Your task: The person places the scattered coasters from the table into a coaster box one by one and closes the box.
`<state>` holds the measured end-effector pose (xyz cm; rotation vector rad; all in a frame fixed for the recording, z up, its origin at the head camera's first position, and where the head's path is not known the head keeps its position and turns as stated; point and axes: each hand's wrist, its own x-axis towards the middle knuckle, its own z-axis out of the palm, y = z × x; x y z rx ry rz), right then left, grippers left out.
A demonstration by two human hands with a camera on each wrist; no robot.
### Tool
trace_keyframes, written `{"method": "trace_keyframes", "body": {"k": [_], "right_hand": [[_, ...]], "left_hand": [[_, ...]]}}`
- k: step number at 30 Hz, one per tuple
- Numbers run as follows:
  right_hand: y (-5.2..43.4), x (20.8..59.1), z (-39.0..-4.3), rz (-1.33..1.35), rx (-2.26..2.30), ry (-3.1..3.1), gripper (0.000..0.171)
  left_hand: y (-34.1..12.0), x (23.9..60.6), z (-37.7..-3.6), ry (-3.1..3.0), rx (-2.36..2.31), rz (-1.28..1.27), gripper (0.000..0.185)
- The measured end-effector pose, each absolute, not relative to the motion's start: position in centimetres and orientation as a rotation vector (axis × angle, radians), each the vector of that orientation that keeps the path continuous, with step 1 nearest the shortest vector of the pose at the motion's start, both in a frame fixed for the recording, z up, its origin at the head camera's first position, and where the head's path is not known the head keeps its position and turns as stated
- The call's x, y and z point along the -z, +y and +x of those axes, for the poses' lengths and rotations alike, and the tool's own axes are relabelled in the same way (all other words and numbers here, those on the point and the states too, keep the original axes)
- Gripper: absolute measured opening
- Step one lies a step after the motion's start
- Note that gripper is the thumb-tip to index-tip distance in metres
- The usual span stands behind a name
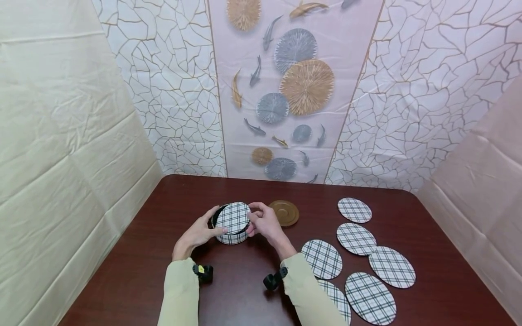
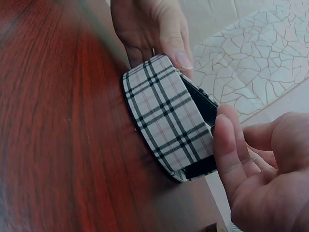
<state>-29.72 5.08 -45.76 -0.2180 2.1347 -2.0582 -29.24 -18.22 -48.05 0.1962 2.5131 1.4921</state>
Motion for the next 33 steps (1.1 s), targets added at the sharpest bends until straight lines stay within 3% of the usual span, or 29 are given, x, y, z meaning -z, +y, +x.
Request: {"method": "trace_keyframes", "body": {"k": [18, 33], "right_hand": [[4.7, 46.3, -30.1, -0.233, 1.851, 2.319, 0.036], [7.3, 45.3, -30.5, -0.252, 1.574, 2.622, 0.016]], "left_hand": [[-18.2, 47.9, -29.2, 2.538, -1.45, 0.224, 0.092], [-18.2, 48.0, -29.0, 2.547, -1.449, 0.212, 0.09]]}}
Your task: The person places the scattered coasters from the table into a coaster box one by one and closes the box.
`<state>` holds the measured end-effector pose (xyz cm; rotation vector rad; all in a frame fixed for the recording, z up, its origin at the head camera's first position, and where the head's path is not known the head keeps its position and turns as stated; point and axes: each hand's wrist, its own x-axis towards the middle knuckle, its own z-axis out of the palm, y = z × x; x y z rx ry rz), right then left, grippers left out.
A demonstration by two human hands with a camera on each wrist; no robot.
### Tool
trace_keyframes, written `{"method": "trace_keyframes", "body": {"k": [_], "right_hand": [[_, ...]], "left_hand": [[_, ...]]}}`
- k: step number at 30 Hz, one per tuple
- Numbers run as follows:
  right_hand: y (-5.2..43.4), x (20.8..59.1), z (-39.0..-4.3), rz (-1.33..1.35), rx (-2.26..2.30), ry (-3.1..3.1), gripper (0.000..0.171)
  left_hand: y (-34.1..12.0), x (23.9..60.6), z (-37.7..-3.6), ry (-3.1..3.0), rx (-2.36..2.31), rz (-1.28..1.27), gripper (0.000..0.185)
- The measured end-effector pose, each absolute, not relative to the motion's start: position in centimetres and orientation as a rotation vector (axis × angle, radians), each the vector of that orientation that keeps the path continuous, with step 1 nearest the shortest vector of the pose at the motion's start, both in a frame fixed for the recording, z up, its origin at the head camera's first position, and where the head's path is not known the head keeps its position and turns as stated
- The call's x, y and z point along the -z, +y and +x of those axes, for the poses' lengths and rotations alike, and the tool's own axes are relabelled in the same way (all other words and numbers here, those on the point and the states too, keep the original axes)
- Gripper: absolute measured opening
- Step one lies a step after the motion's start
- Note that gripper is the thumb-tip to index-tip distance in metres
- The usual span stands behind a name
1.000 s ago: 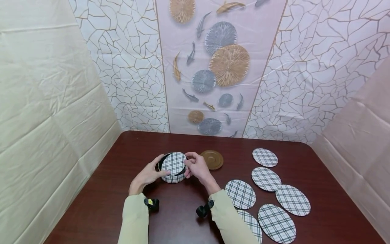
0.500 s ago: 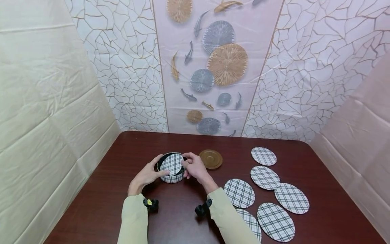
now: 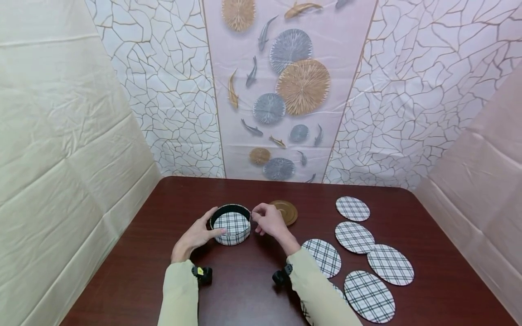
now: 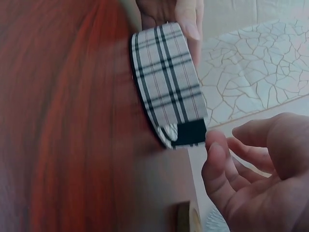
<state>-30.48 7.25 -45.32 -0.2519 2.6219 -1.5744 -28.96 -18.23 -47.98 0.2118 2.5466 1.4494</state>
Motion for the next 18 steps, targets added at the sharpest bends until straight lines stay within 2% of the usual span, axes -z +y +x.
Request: {"method": "trace_keyframes", "body": {"k": [18], "right_hand": [[12.3, 44.1, -30.8, -0.31, 1.381, 2.701, 0.021]], "left_hand": [[-18.2, 48.0, -29.1, 2.536, -1.496, 0.204, 0.087]]}}
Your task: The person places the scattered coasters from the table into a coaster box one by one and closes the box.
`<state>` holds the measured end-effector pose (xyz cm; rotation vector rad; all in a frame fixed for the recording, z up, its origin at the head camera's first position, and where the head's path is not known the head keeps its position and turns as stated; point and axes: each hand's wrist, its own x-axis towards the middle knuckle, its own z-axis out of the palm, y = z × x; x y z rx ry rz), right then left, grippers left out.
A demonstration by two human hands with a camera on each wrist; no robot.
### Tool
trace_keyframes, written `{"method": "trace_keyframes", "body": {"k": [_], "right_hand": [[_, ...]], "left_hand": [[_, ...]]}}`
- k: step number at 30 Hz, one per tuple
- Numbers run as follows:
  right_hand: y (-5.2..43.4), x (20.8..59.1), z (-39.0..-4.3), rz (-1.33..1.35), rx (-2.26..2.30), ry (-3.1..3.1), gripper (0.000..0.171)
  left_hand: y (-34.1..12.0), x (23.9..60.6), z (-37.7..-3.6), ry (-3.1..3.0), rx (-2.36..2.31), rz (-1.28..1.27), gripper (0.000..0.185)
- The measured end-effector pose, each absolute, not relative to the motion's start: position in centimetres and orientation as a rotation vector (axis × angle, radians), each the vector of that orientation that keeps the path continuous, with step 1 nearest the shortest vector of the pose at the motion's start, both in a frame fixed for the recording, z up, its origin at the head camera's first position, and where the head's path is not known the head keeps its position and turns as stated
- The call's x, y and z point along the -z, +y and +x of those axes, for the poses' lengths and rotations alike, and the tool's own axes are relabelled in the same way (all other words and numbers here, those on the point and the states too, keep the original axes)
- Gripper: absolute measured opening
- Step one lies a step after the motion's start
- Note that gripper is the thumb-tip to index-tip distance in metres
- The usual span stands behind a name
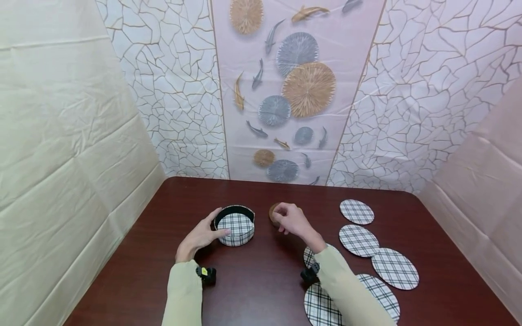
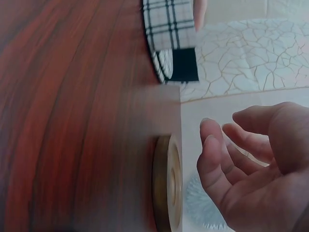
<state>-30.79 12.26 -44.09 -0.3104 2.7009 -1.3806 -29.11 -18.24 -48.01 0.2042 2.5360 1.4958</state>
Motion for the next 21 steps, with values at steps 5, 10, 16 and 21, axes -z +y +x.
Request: {"method": "trace_keyframes", "body": {"k": [5, 10, 16, 21], "right_hand": [[13.6, 44.2, -31.2, -0.326, 1.286, 2.759, 0.019], [15.4, 44.0, -31.8, -0.351, 1.221, 2.807, 0.021], [18.0, 44.2, -32.5, -0.354, 1.13, 2.846, 0.024], [20.5, 44.1, -32.8, -0.336, 1.046, 2.889, 0.024]], "left_hand": [[-18.2, 48.0, -29.1, 2.54, -1.495, 0.197, 0.089], [-18.0, 48.0, -29.1, 2.541, -1.494, 0.205, 0.091], [-18.3, 48.2, -29.0, 2.533, -1.503, 0.193, 0.092], [-18.2, 48.2, -29.0, 2.53, -1.5, 0.198, 0.093]]}}
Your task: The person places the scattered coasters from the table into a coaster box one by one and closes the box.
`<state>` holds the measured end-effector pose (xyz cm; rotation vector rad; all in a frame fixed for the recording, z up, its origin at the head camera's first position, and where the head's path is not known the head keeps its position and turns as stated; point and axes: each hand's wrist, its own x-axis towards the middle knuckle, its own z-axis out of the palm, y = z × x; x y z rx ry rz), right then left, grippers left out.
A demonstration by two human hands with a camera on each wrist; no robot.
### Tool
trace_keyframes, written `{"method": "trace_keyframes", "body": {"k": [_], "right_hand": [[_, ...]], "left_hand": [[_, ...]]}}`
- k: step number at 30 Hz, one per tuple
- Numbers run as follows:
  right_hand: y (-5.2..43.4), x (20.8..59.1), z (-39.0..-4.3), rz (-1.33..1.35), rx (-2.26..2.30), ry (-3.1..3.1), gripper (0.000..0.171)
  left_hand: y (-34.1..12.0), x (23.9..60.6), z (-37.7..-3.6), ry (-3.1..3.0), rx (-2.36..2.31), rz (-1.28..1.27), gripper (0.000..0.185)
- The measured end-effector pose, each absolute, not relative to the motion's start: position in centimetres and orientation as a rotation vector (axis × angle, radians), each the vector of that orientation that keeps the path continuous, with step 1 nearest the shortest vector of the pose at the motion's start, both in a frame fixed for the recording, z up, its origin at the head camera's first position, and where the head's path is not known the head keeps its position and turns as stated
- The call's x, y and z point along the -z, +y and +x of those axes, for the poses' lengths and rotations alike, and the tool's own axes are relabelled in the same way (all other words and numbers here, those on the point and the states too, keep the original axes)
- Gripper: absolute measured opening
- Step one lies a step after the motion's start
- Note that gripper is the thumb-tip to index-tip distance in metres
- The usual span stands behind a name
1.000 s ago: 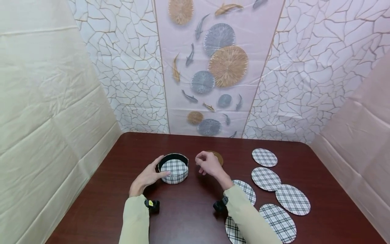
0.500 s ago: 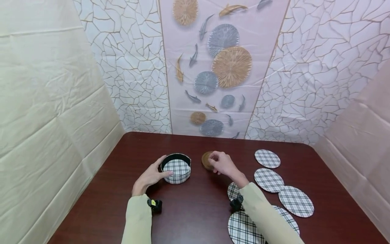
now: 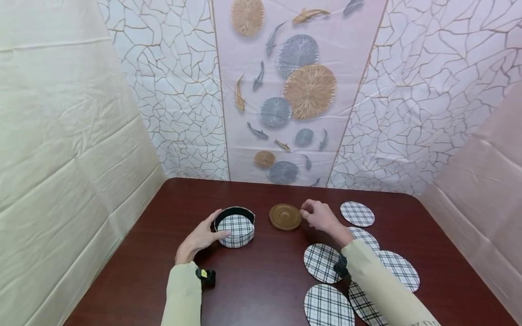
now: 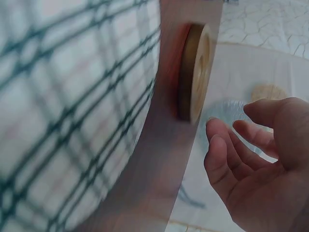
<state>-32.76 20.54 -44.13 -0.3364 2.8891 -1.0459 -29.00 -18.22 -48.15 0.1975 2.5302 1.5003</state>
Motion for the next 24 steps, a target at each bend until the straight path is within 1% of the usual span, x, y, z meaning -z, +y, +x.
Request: {"method": "trace_keyframes", "body": {"k": [5, 13, 24], "right_hand": [[22.9, 44.1, -33.4, -0.3, 0.962, 2.955, 0.022], [26.2, 43.7, -34.0, -0.29, 0.815, 3.078, 0.032], [30.0, 43.1, -34.2, -0.104, 0.686, 3.113, 0.044]], "left_hand": [[-18.2, 48.1, -29.1, 2.545, -1.491, 0.214, 0.093], [-18.3, 48.1, -28.9, 2.553, -1.48, 0.195, 0.093], [-18.2, 48.1, -28.9, 2.551, -1.494, 0.201, 0.092]]}}
